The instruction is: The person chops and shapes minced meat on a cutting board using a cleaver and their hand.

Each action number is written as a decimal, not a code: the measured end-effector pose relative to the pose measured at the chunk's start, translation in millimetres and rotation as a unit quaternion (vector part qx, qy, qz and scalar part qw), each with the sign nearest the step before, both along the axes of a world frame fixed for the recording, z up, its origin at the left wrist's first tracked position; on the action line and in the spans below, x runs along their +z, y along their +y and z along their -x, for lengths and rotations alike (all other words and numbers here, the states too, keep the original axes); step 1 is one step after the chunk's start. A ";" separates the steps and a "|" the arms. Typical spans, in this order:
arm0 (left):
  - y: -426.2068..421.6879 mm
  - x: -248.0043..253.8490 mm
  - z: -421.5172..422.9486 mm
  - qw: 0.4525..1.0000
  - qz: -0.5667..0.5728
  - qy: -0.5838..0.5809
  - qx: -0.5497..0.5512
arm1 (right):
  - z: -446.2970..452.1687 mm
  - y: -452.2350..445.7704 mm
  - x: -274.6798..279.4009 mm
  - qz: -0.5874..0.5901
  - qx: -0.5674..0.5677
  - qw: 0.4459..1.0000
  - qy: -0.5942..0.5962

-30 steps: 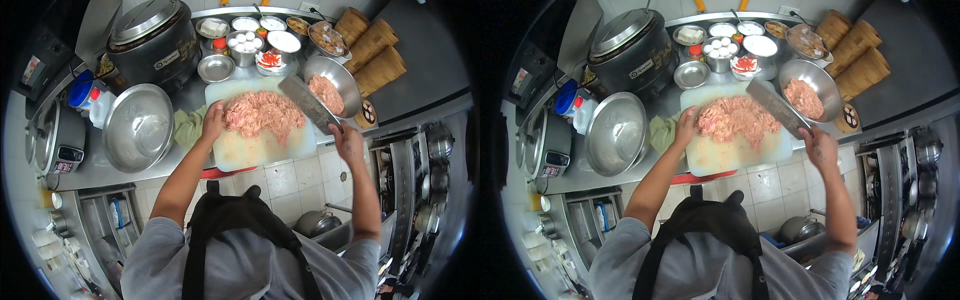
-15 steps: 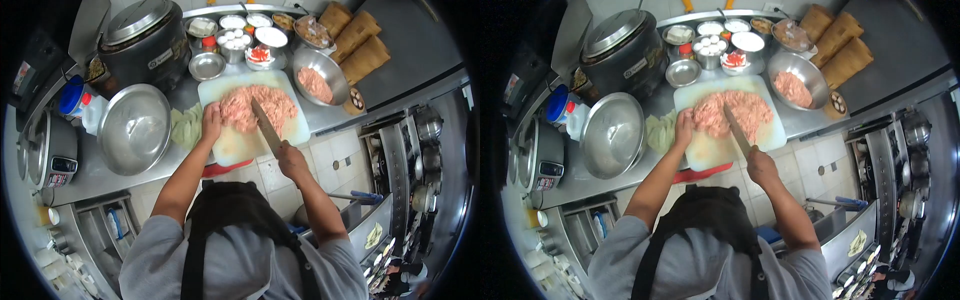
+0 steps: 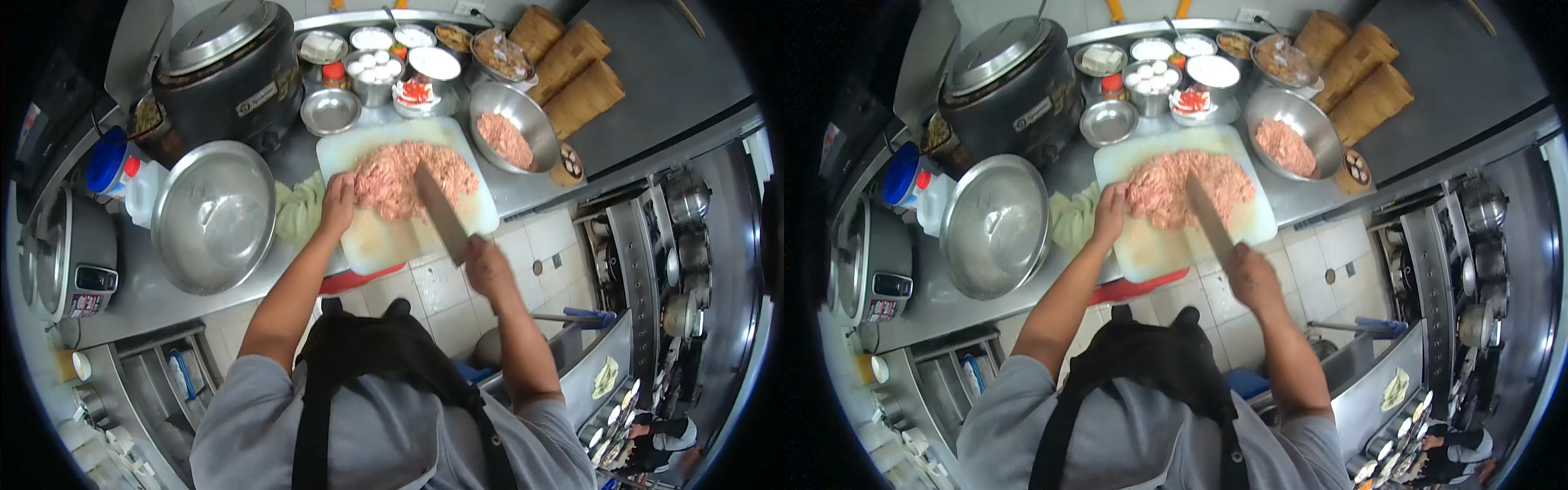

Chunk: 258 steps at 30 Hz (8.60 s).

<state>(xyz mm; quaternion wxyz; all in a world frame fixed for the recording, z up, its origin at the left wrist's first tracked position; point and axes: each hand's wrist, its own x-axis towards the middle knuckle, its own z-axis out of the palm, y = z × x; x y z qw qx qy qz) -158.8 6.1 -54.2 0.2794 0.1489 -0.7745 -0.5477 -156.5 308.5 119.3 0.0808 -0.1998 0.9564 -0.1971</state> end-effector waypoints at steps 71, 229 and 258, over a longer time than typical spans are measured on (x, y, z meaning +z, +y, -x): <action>4.6 12.9 -35.7 0.995 -0.060 -0.070 -0.035 | 13.7 -65.8 82.5 0.152 -0.040 0.988 0.006; 30.2 58.6 -98.2 0.978 -0.053 -0.101 0.174 | 124.6 -26.3 -48.9 0.028 0.134 0.978 -0.160; 42.5 123.7 -225.7 0.939 -0.112 -0.007 0.326 | 318.0 -314.0 -158.7 0.276 -0.011 0.903 -0.330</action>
